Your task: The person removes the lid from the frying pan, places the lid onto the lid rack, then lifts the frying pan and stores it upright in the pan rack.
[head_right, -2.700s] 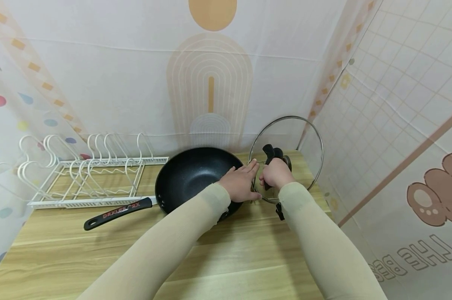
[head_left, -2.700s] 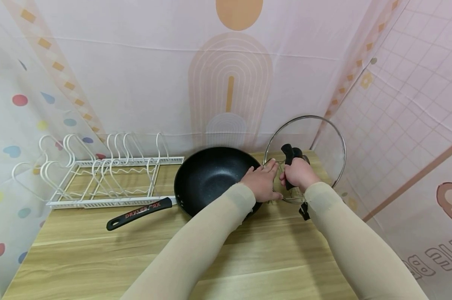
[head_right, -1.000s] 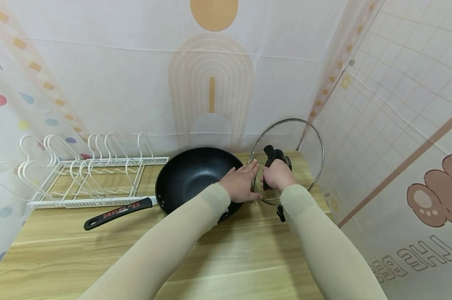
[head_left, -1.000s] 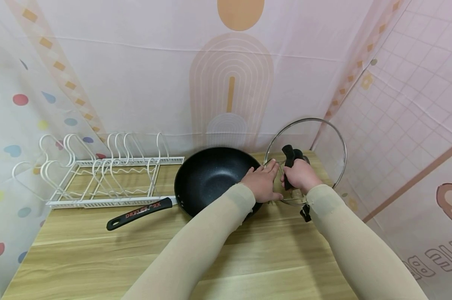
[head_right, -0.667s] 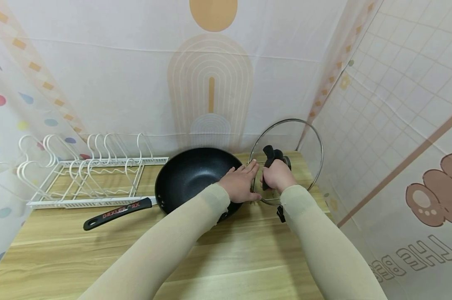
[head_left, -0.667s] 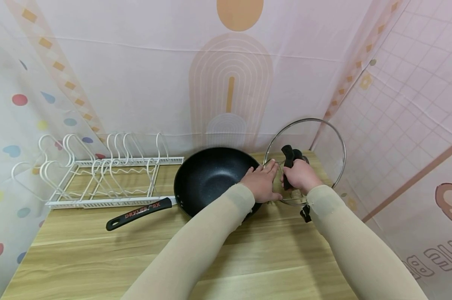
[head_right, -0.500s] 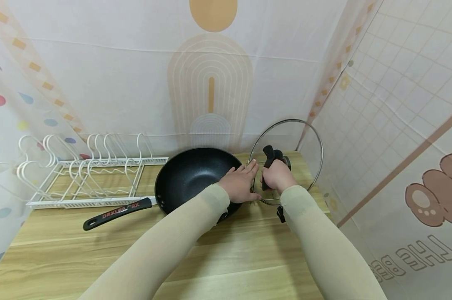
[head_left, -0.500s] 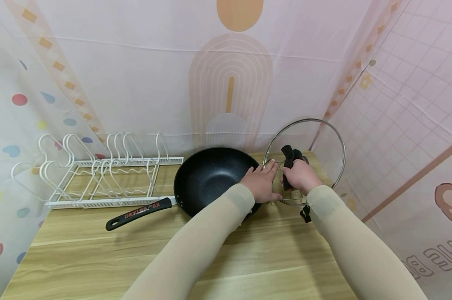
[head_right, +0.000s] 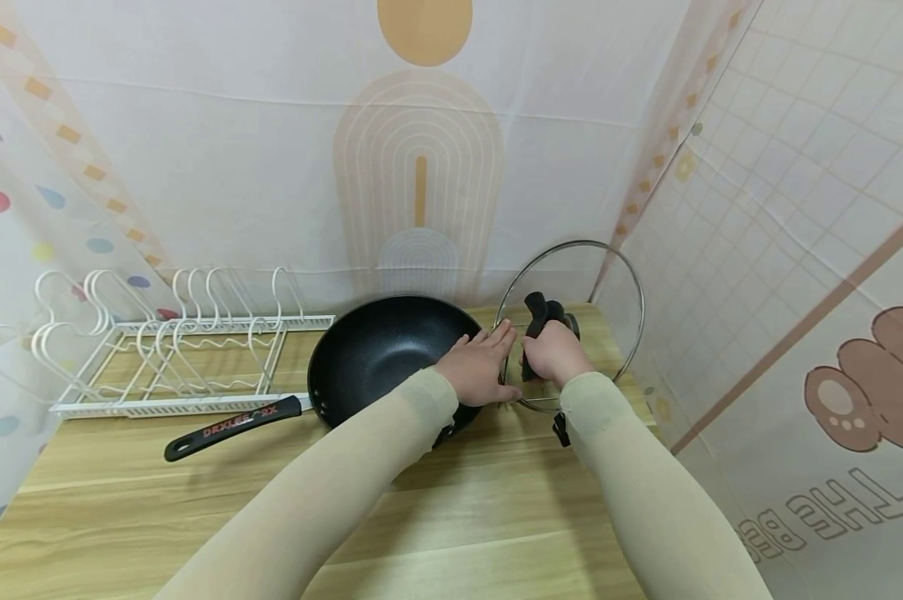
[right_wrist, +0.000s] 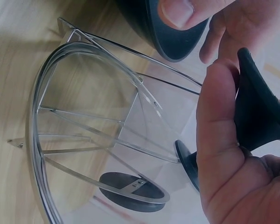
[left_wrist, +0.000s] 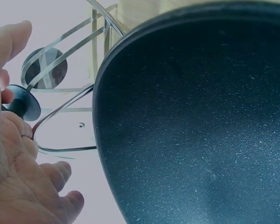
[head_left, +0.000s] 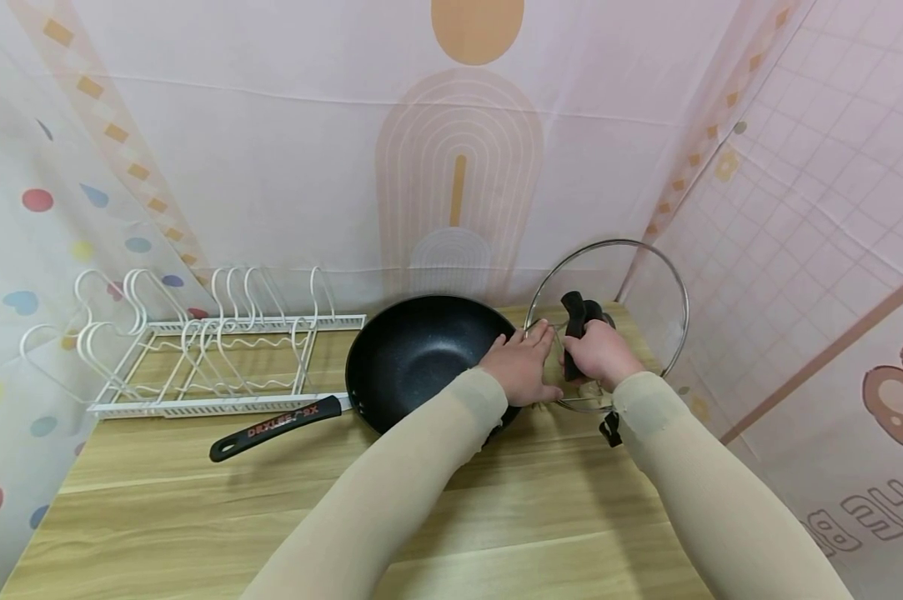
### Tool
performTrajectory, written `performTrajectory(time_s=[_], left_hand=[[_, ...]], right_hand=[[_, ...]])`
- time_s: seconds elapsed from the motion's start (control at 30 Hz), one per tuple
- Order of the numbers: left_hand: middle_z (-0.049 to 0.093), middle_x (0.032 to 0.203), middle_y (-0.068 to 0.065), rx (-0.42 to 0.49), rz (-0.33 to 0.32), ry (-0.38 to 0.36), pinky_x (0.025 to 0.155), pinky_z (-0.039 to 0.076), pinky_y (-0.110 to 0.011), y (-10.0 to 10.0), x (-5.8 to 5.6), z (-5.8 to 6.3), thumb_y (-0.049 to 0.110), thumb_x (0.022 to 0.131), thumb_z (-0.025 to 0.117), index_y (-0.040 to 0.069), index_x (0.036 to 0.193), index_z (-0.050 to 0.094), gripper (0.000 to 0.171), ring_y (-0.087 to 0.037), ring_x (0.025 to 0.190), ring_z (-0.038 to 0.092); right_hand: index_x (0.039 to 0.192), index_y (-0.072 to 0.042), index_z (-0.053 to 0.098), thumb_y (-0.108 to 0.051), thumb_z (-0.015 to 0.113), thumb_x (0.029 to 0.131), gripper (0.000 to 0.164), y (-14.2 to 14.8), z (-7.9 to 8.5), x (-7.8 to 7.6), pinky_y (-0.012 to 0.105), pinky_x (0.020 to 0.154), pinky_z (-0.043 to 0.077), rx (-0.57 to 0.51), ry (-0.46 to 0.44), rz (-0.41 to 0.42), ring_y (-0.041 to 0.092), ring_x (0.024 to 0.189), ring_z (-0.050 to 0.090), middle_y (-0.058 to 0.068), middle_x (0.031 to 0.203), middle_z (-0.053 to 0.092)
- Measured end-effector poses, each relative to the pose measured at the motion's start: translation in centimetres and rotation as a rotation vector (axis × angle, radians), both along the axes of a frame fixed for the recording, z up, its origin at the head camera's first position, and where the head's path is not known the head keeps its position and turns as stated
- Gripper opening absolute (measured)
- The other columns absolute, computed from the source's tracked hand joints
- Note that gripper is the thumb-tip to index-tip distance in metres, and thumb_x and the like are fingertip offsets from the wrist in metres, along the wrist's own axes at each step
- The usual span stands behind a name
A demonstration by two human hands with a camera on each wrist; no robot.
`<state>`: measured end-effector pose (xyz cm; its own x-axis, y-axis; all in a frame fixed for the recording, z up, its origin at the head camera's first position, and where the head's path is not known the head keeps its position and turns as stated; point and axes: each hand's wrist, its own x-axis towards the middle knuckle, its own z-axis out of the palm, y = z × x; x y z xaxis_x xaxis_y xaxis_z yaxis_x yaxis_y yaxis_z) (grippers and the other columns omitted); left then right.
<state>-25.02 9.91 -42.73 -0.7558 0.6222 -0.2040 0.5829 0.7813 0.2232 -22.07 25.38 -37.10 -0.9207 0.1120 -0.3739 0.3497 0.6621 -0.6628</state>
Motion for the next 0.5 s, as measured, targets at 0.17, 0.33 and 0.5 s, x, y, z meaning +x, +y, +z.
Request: performTrajectory(time_s=[0.17, 0.33, 0.5], left_hand=[[-0.003, 0.179, 0.005, 0.014, -0.003, 0.005, 0.133, 0.017, -0.053, -0.10, 0.04, 0.04, 0.070, 0.096, 0.060, 0.022, 0.171, 0.004, 0.105, -0.034, 0.164, 0.016], [-0.002, 0.179, 0.005, 0.017, 0.002, 0.010, 0.133, 0.017, -0.052, -0.14, 0.08, 0.00, 0.069, 0.097, 0.060, 0.022, 0.171, 0.005, 0.104, -0.034, 0.164, 0.016], [0.000, 0.179, 0.004, 0.015, 0.008, 0.008, 0.133, 0.017, -0.052, -0.22, 0.14, 0.01, 0.068, 0.097, 0.060, 0.024, 0.171, 0.004, 0.102, -0.031, 0.165, 0.013]], right_hand=[[0.154, 0.014, 0.033, -0.025, 0.046, 0.111, 0.059, 0.01, -0.10, -0.04, 0.033, 0.068, 0.065, -0.012, 0.001, -0.012, 0.016, 0.075, 0.074, 0.025, 0.117, 0.074], [0.154, 0.013, 0.033, -0.024, 0.047, 0.111, 0.059, -0.03, -0.19, -0.02, 0.034, 0.067, 0.065, -0.015, 0.009, -0.026, 0.019, 0.076, 0.075, 0.024, 0.115, 0.073], [0.154, 0.014, 0.032, -0.023, 0.048, 0.111, 0.059, -0.01, -0.27, 0.09, 0.034, 0.067, 0.065, -0.023, 0.012, -0.027, 0.022, 0.080, 0.075, 0.027, 0.119, 0.071]])
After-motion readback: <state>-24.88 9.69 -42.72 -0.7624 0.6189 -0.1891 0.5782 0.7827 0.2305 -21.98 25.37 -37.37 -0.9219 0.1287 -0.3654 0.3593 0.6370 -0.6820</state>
